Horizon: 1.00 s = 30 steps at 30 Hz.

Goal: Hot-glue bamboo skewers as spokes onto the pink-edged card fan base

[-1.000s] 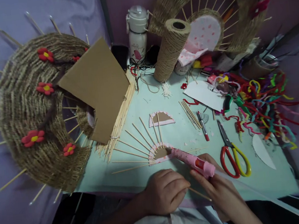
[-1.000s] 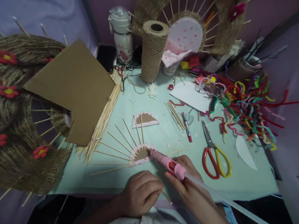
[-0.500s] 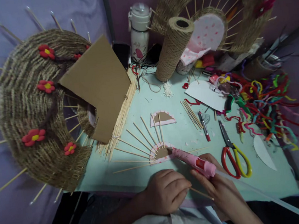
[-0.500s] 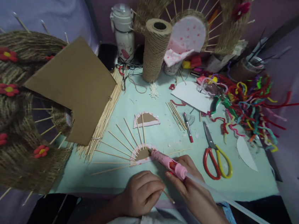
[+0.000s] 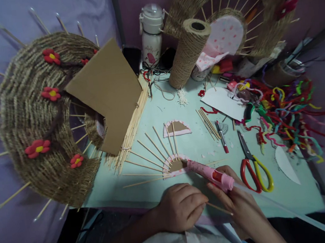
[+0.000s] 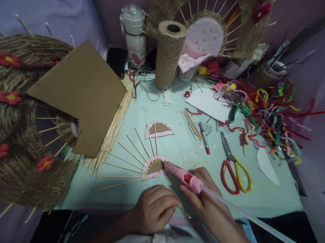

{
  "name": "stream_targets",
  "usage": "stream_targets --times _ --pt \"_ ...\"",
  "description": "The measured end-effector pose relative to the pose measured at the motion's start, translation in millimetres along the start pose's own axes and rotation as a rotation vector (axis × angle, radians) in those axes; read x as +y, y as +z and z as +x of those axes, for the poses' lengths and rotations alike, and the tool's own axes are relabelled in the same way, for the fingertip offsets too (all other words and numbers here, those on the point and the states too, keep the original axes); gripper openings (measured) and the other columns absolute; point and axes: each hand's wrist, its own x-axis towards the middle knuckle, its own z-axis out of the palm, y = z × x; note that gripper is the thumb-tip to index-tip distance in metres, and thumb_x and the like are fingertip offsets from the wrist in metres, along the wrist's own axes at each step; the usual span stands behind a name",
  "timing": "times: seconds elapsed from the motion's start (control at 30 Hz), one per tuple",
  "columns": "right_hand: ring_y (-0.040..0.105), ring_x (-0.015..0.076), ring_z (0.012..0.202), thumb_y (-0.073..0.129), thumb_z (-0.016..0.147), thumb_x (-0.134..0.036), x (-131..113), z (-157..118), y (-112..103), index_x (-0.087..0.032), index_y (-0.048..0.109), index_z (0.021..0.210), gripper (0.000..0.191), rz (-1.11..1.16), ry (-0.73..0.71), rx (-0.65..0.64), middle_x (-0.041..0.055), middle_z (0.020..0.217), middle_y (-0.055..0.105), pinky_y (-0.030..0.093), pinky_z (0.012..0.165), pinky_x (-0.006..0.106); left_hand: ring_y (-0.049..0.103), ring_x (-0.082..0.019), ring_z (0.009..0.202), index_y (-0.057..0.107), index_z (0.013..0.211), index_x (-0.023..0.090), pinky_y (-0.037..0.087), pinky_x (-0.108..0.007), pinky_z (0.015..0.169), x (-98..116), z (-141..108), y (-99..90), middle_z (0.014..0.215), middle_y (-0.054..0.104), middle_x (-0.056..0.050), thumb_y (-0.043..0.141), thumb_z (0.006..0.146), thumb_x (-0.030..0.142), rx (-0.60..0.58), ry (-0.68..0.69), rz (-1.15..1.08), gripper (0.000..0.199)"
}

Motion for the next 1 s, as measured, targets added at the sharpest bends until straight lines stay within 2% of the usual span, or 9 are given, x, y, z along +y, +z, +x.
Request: stream_targets --times 0.3,0.53,0.8,0.9,1.0 --pt "0.056 0.0175 0.073 0.053 0.095 -0.04 -1 -3 -1 -0.025 0.057 0.08 0.022 -0.032 0.008 -0.019 0.0005 0.081 0.054 0.049 0.067 0.029 0.062 -0.014 0.069 0.058 0.101 0.015 0.053 -0.025 0.066 0 2 -0.5 0.081 0.07 -0.005 0.05 0.093 0.016 0.016 0.006 -0.008 0.011" --pt "0.057 0.0192 0.072 0.055 0.092 -0.041 0 -2 -1 -0.024 0.057 0.078 0.022 0.105 0.07 -0.008 0.0012 0.08 0.054 0.05 0.066 0.031 0.063 -0.013 0.07 0.059 0.099 0.015 0.053 -0.024 0.066 2 3 -1.8 0.081 0.069 -0.005 0.048 0.095 0.018 0.017 0.0 -0.009 0.013" --pt "0.055 0.0188 0.075 0.056 0.092 -0.042 -9 -4 3 -0.024 0.056 0.077 0.024 0.125 0.103 -0.007 0.0015 0.081 0.053 0.047 0.061 0.027 0.061 -0.014 0.072 0.058 0.101 0.016 0.054 -0.026 0.069 0 1 -2.2 0.082 0.068 -0.005 0.05 0.092 0.015 0.003 -0.007 -0.018 0.012" --pt "0.057 0.0195 0.078 0.056 0.092 -0.043 -13 -3 2 -0.023 0.059 0.08 0.023 0.067 0.108 -0.023 0.0025 0.084 0.057 0.049 0.066 0.029 0.061 -0.017 0.079 0.057 0.102 0.015 0.055 -0.029 0.074 3 5 -5.8 0.083 0.068 -0.006 0.05 0.092 0.014 0.05 0.036 -0.031 0.013" --pt "0.059 0.0196 0.077 0.056 0.091 -0.046 -10 -3 2 -0.023 0.06 0.08 0.026 0.04 0.104 0.001 0.0022 0.083 0.06 0.05 0.067 0.03 0.062 -0.017 0.083 0.055 0.101 0.014 0.055 -0.029 0.077 13 15 -6.0 0.082 0.066 -0.007 0.044 0.093 0.014 0.038 0.172 -0.093 0.013"
